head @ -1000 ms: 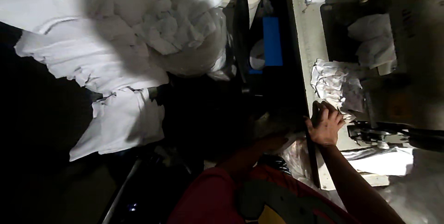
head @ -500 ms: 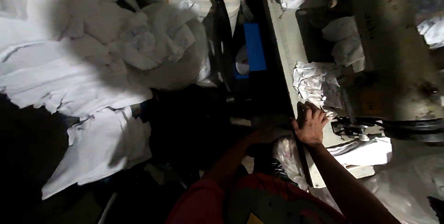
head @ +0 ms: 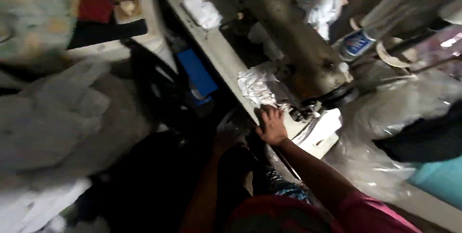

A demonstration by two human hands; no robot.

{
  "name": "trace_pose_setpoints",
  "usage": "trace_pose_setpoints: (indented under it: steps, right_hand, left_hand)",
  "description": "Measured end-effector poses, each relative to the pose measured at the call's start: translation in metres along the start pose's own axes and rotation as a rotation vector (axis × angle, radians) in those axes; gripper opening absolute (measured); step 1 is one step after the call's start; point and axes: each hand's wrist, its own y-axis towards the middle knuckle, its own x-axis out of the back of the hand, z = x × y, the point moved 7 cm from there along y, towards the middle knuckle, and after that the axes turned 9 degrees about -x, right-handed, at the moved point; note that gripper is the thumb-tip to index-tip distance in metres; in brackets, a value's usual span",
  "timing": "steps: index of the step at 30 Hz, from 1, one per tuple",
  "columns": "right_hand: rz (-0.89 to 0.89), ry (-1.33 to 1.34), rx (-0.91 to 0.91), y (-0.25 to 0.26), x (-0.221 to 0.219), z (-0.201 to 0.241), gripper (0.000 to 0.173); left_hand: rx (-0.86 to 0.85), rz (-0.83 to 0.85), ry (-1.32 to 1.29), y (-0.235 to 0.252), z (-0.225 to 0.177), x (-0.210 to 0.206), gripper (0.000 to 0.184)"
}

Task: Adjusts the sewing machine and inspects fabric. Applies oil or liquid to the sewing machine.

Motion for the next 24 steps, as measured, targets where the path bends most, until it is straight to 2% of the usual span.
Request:
trace_pose_setpoints:
  steps: [2, 5, 9, 11, 13, 17, 24]
  right_hand:
    - [-0.014, 0.02, 0.019, 0.0, -0.001, 0.0, 0.063]
    - [0.013, 0.064, 0.031, 0.001, 0.001, -0.001, 0.063]
    - [0.041, 0.122, 0.062, 0.002, 0.003, 0.0, 0.064]
    - [0.055, 0.141, 0.068, 0.002, 0.006, 0.001, 0.064]
    - [0.069, 0.144, 0.07, 0.002, 0.007, 0.001, 0.065]
    - [0.056, 0.162, 0.078, 0.002, 0.008, 0.001, 0.065]
    - [0.065, 0.17, 0.082, 0.002, 0.007, 0.002, 0.065]
  left_hand:
    - [0.038, 0.039, 0.014, -0.001, 0.0, 0.002, 0.057]
    - [0.059, 0.013, -0.137, -0.005, -0.006, 0.003, 0.049]
    - [0.089, -0.156, -0.381, 0.004, -0.005, 0.0, 0.058]
    - [0.038, -0.273, -0.449, 0.008, -0.01, 0.007, 0.06]
    - [0.004, -0.37, -0.45, 0.009, -0.019, 0.015, 0.063]
    - [-0.094, -0.437, -0.299, 0.006, -0.04, 0.022, 0.09]
    - [-0.141, -0.429, -0.142, -0.001, -0.053, 0.03, 0.096]
